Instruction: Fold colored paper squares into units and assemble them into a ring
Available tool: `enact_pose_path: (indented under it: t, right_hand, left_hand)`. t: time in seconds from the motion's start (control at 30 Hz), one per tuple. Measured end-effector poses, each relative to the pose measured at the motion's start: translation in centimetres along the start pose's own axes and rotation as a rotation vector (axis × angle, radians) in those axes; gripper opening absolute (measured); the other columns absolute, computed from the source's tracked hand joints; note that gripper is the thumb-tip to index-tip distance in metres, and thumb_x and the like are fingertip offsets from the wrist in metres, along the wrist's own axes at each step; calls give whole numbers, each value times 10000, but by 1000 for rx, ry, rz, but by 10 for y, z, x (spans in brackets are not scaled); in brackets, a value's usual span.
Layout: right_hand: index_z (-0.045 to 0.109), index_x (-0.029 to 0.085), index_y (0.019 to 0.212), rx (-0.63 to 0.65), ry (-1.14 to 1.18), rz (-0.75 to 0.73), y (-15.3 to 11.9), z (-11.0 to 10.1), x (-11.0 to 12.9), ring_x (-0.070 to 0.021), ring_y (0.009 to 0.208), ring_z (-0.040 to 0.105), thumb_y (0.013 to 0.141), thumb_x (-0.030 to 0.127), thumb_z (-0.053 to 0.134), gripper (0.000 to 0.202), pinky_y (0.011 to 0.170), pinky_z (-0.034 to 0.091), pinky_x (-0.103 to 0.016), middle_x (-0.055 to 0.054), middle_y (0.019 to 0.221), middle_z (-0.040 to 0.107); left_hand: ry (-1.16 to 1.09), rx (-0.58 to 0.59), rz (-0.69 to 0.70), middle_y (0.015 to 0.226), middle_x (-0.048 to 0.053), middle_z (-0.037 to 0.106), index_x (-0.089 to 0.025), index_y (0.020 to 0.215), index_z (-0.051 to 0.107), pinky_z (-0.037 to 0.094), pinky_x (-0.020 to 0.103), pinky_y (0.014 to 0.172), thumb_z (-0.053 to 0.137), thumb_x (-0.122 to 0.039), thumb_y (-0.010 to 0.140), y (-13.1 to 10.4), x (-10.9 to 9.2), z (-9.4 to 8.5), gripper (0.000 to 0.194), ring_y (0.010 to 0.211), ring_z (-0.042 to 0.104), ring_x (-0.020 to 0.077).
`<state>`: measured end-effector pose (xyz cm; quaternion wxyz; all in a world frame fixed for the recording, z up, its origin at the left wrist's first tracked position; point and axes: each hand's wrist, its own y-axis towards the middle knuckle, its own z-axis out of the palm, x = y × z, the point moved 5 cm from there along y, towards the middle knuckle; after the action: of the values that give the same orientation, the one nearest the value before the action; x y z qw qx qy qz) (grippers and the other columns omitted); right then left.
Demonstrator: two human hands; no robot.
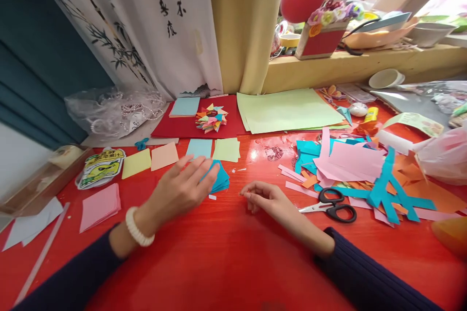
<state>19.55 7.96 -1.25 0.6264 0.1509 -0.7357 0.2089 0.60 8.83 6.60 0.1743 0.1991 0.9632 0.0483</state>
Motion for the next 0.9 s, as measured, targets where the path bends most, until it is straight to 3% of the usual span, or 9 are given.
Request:
enact_pose_path:
  t: [0.07, 0.17, 0.3, 0.5, 0.6, 0.77, 0.9]
  right_hand:
    - [524, 170, 914, -58, -92, -35, -1, -3, 1, -123, 576, 511, 874, 355, 397, 228, 542, 400, -258, 10, 630, 494]
    - [540, 181, 938, -135, -274, -112, -4, -8, 6, -128, 558, 465, 885, 358, 379, 245, 520, 337, -264, 9, 612, 477]
    - [573, 190, 942, -136, -526, -265, -7, -5, 13, -140, 586, 458, 870, 316, 402, 224, 559, 308, -285, -28, 674, 545]
    - [610, 202, 770, -22, -791, -463, -15, 14, 31, -132, 512, 401, 855, 274, 410, 229, 553, 304, -299, -13, 539, 478]
    - [613, 198, 799, -42, -855, -491, -19, 20, 39, -149, 562, 446, 875, 265, 378, 255, 576, 344, -304, -31, 581, 513]
    - [565, 169, 1025, -175, -857, -471, -13, 24, 44, -224, 882, 529, 904, 274, 345, 273, 750, 424, -379, -131, 971, 580]
    - [591, 165, 986, -155, -842, -457, -6, 36, 43, -254, 903, 524, 882, 292, 415, 241, 782, 431, -426, -137, 946, 580]
  left_hand:
    - [175, -80, 64, 1296, 67, 479, -299, 1256, 459, 236, 478, 1054, 451, -403, 846, -29, 5, 15, 422, 1222, 401, 285]
    - [232, -104, -7, 1335, 117, 430, -202, 1343, 341, 237, 454, 1071, 466, -500, 824, -39, 26, 30, 612, 1274, 329, 291]
    - [195, -19, -68, 1381, 134, 365, -168, 1346, 315, 199, 462, 1084, 468, -594, 785, -28, 44, 41, 721, 1296, 278, 305]
    - [159, 30, -49, 1299, 100, 461, -194, 1320, 345, 244, 417, 1057, 455, -608, 783, -28, 34, 38, 687, 1224, 368, 276]
    - [137, 70, -51, 1305, 99, 454, -204, 1337, 315, 246, 414, 1045, 464, -632, 762, -28, 33, 36, 732, 1223, 366, 277]
    - [134, 135, -106, 1273, 116, 448, -220, 1285, 387, 273, 433, 995, 462, -653, 746, -11, 41, 37, 696, 1195, 362, 304]
    - [148, 234, -124, 1172, 135, 474, -186, 1116, 515, 326, 436, 923, 620, -612, 616, 7, 41, 41, 665, 1121, 395, 340]
